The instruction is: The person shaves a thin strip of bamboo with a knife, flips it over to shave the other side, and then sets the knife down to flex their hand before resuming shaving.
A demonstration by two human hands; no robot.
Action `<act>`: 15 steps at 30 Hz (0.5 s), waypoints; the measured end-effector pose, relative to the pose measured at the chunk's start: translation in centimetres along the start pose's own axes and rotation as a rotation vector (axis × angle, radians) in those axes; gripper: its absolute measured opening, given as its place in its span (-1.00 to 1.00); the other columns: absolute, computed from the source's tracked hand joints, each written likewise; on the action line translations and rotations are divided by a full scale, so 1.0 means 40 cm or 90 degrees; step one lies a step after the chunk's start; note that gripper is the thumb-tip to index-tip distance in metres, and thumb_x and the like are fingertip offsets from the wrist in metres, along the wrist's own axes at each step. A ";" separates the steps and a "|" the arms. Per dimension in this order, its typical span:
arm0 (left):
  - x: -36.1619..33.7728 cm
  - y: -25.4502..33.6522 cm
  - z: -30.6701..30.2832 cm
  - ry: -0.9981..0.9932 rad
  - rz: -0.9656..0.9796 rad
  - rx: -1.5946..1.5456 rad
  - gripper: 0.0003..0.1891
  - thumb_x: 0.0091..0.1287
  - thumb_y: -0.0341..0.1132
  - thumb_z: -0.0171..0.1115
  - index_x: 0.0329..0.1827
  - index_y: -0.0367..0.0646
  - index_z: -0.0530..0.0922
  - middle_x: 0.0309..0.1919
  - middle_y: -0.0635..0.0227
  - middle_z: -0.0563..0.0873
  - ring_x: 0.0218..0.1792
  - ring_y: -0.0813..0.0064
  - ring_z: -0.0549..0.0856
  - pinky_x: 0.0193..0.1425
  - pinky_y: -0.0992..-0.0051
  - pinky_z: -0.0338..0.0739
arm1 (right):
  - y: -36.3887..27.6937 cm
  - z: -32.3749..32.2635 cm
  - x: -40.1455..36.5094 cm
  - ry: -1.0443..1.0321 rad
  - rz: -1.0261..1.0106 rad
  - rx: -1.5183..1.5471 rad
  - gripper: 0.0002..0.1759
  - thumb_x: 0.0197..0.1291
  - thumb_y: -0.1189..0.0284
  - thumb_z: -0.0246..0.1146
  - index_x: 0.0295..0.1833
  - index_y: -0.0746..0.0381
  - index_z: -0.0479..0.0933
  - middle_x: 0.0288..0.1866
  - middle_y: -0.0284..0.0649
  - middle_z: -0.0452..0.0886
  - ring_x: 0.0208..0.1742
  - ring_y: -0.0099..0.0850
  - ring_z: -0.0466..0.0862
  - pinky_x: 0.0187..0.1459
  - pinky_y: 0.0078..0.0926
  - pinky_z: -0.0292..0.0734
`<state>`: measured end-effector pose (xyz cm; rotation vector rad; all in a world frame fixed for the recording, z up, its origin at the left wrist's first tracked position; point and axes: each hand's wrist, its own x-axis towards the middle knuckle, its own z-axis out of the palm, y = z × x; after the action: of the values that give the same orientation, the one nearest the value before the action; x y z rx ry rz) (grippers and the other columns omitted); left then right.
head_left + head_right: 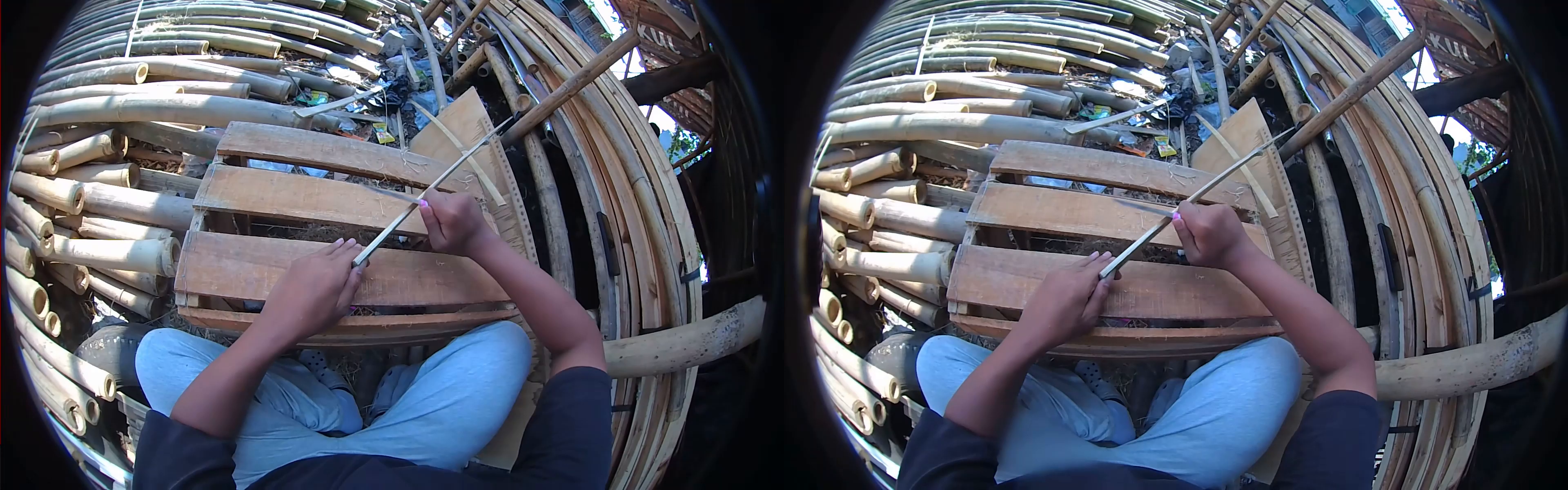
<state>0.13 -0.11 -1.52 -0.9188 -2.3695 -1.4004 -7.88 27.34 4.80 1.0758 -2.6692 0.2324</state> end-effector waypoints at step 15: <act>0.014 0.002 -0.040 -0.072 -0.179 -0.131 -0.75 0.53 -0.32 0.11 -0.09 -0.30 0.70 -0.45 -0.03 0.69 -0.41 0.03 0.70 -0.22 0.21 0.55 | -0.190 0.027 -0.009 0.007 -0.013 -0.014 -0.72 0.46 0.32 0.12 -0.33 0.22 0.40 -0.63 -0.10 0.51 -0.63 -0.05 0.59 -0.56 -0.14 0.49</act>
<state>-0.41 -1.24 -0.36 -0.7498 -2.5536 -1.7691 -2.51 21.88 4.07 1.0904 -2.6440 0.2035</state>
